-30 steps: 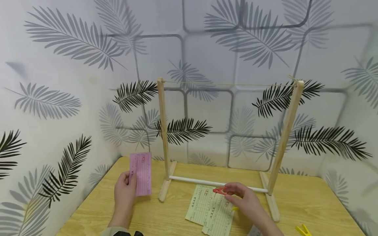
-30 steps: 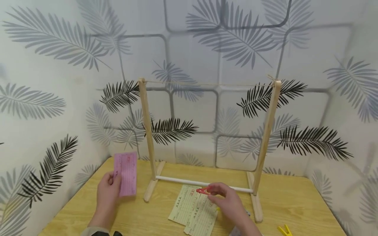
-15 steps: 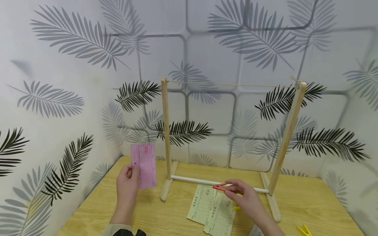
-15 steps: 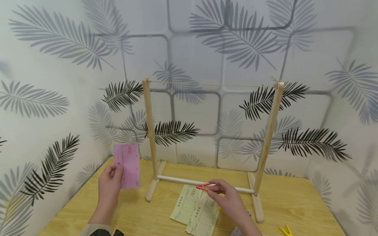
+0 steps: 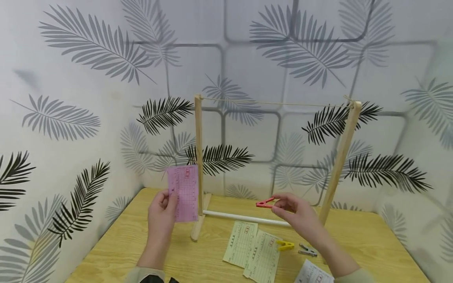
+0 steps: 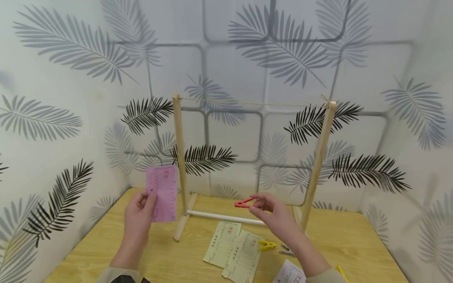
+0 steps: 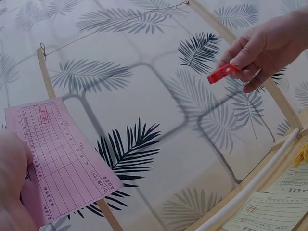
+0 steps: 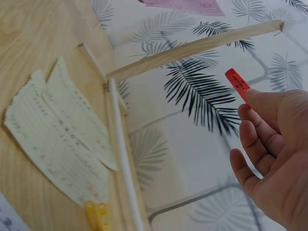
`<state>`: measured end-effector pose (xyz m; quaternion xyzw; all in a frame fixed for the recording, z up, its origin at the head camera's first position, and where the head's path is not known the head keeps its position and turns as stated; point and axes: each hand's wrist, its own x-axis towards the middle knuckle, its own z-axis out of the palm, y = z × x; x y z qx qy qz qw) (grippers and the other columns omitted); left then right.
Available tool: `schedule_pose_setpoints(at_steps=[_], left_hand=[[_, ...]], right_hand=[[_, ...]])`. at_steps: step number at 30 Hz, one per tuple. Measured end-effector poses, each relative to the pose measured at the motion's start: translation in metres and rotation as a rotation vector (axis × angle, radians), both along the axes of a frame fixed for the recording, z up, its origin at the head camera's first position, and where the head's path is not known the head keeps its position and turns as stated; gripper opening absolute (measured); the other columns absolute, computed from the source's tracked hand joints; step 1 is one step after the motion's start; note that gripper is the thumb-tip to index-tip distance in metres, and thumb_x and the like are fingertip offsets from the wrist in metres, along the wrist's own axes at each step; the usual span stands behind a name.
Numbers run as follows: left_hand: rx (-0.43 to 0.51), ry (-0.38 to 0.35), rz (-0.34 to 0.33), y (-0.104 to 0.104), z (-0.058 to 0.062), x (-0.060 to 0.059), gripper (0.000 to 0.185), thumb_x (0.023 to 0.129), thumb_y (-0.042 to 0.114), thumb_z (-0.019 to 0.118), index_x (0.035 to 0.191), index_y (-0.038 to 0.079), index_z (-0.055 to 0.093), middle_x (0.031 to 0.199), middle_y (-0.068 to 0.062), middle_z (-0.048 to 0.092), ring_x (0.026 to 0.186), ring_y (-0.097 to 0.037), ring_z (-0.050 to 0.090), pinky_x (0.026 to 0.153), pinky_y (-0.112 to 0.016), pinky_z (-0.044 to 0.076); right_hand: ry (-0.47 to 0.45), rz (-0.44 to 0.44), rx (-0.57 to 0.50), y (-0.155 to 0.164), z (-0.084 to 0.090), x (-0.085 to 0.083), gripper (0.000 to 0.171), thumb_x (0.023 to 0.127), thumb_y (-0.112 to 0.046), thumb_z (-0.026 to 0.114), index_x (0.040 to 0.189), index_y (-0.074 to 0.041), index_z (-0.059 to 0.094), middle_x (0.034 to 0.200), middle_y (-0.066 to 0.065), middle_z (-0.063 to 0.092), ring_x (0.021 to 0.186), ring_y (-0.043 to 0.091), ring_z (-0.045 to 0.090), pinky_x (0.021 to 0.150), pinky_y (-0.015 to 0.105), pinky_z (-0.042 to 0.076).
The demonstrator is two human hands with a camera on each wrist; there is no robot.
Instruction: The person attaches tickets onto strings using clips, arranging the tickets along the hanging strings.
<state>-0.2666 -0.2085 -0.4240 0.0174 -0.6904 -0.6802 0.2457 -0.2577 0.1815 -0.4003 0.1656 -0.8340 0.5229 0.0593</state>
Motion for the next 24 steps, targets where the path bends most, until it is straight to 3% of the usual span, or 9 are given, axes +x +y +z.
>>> schedule_pose_setpoints(at_steps=[5,12,19,24], left_hand=[[-0.005,0.043,-0.057,0.012,0.009,-0.001,0.021,0.113,0.013,0.063,0.124,-0.004,0.070,0.100,-0.015,0.074,0.084,-0.014,0.069,0.070,-0.026,0.059],[-0.005,0.057,-0.126,0.030,0.025,-0.006,0.017,0.113,0.011,0.064,0.120,-0.003,0.071,0.099,-0.014,0.075,0.084,-0.015,0.070,0.069,-0.028,0.060],[-0.017,0.105,-0.188,0.044,0.039,-0.012,0.018,0.113,0.010,0.062,0.121,-0.004,0.070,0.106,-0.018,0.076,0.088,-0.018,0.072,0.071,-0.029,0.062],[-0.003,0.120,-0.215,0.052,0.043,-0.018,0.016,0.113,0.009,0.063,0.120,-0.003,0.071,0.105,-0.018,0.076,0.087,-0.019,0.073,0.071,-0.030,0.062]], right_hand=[[0.027,0.004,-0.014,0.006,0.028,-0.002,0.042,0.106,-0.019,0.079,0.144,-0.004,0.068,0.111,0.009,0.073,0.094,0.020,0.069,0.078,0.029,0.056],[0.082,0.006,0.091,0.010,0.071,-0.006,0.044,0.107,-0.021,0.078,0.147,-0.006,0.066,0.111,0.009,0.071,0.089,0.022,0.063,0.071,0.031,0.051],[0.109,0.011,0.123,0.010,0.110,-0.010,0.049,0.107,-0.023,0.077,0.150,-0.003,0.064,0.112,0.011,0.071,0.095,0.022,0.066,0.076,0.029,0.053],[0.112,0.003,0.140,0.008,0.137,-0.015,0.048,0.108,-0.027,0.076,0.150,-0.007,0.064,0.121,0.012,0.071,0.105,0.023,0.066,0.083,0.027,0.055]])
